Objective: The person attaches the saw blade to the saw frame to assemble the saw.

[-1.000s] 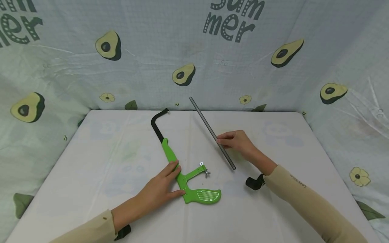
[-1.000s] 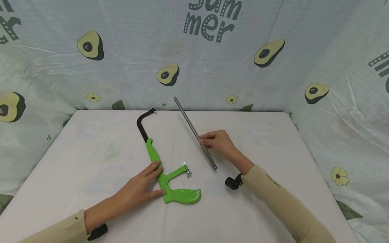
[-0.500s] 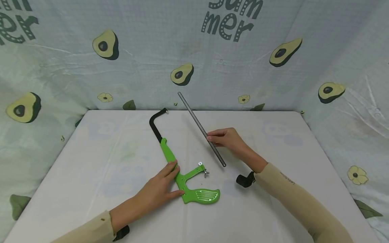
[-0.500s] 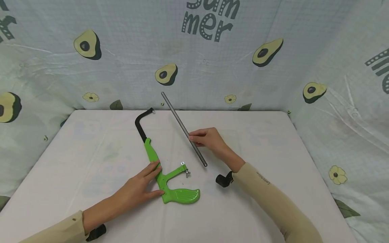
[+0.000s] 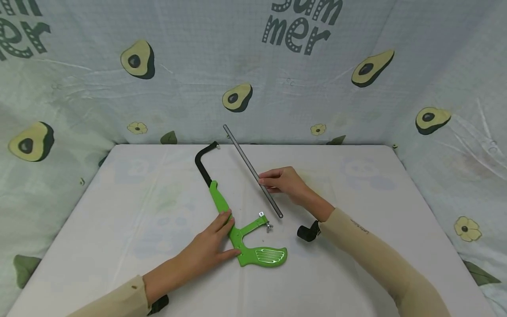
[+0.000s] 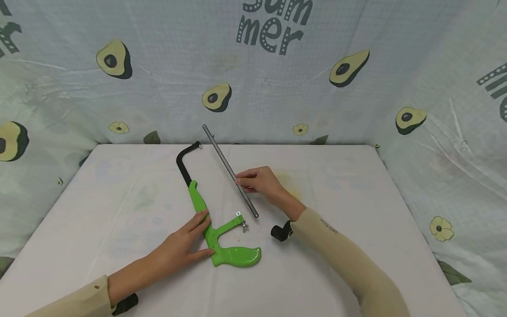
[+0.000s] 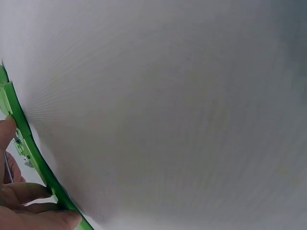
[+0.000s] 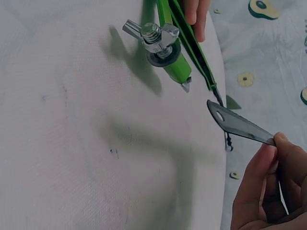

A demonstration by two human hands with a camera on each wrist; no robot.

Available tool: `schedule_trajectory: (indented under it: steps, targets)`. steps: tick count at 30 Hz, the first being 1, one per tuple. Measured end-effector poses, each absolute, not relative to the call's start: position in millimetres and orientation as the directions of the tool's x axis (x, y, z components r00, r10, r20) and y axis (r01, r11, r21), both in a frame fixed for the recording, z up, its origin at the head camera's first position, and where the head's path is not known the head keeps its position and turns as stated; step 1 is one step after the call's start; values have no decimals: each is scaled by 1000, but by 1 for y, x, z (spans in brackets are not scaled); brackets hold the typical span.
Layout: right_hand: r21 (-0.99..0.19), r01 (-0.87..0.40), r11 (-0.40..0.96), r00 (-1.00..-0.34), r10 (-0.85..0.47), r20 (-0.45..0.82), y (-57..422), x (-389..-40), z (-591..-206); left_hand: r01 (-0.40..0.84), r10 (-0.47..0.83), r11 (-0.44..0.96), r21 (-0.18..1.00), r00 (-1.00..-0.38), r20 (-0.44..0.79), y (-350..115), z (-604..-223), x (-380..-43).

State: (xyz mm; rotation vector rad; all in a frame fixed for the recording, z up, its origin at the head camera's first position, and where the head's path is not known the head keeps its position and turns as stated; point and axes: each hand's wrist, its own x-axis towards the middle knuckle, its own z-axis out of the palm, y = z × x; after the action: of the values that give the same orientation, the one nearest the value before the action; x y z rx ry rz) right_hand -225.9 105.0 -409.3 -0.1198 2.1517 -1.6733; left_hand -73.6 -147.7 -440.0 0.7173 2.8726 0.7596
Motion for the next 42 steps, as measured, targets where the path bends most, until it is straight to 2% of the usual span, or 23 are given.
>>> schedule_trajectory:
  steps: [16, 42]
  targets:
    - [-902, 285, 324, -851, -348, -394, 73, -231, -419, 446, 480, 761, 471, -876, 54, -148, -437, -73]
    - [-907, 304, 291, -867, -310, -390, 57, -241, -426, 436, 472, 773, 460, -881, 42, -147, -438, -73]
